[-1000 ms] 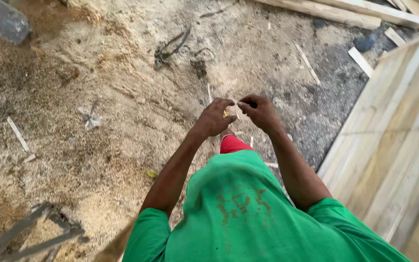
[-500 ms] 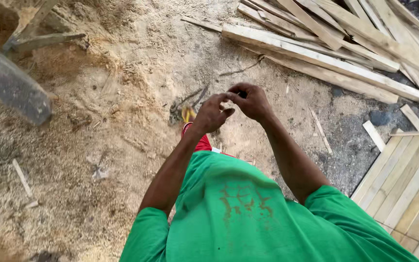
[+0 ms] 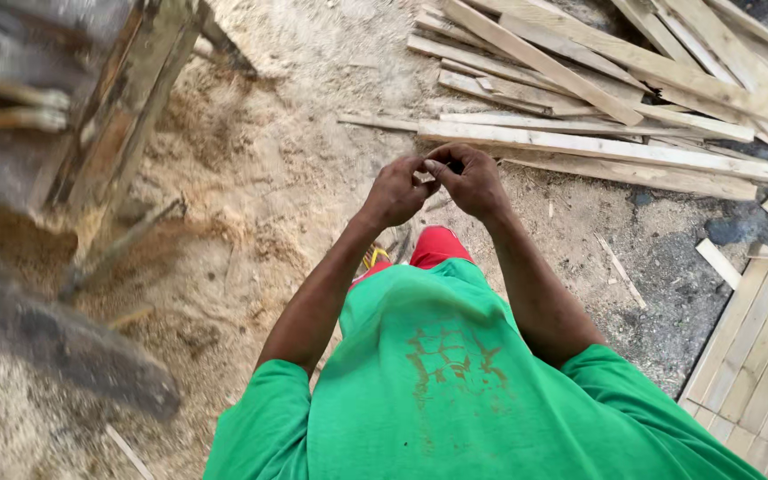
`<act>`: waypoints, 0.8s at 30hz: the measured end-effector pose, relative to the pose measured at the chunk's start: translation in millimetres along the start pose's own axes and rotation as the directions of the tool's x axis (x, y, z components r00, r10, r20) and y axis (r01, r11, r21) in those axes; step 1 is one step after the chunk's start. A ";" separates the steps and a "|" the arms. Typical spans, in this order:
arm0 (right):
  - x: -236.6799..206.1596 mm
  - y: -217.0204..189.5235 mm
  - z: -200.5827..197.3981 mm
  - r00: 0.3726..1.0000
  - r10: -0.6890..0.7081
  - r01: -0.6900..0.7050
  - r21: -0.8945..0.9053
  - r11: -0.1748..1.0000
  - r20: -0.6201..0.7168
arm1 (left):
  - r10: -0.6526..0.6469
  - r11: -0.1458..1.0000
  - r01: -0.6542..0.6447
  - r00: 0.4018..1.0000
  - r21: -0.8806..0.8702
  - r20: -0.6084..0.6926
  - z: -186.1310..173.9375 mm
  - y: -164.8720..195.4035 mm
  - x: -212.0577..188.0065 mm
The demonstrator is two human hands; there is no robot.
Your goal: The person picks up wooden planks and strips scattered on the floor of a woodworking shop, carries them by hand across the work area, and places them onto a small wooden frame at the workbench, fitting pieces against the frame. The person repeats this pick-up-and-carry cycle with several pieces of scrap wood.
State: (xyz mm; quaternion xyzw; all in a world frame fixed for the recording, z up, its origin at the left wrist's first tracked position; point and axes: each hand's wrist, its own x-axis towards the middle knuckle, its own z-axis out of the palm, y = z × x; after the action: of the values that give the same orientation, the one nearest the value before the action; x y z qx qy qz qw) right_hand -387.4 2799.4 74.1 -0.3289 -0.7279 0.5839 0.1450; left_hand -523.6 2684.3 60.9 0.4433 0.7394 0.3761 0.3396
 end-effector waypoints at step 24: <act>561.5 -22.1 -60.8 0.979 0.109 -0.120 -0.056 0.991 -0.172 | 0.151 0.988 -0.141 0.951 -0.056 0.268 -198.1 -84.9 563.0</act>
State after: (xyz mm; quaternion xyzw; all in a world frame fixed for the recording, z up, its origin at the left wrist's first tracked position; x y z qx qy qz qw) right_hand -774.5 3207.0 14.7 -0.4230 -0.7119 0.5369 0.1614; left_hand -935.1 3119.1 -10.6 0.5379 0.6442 0.3489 0.4171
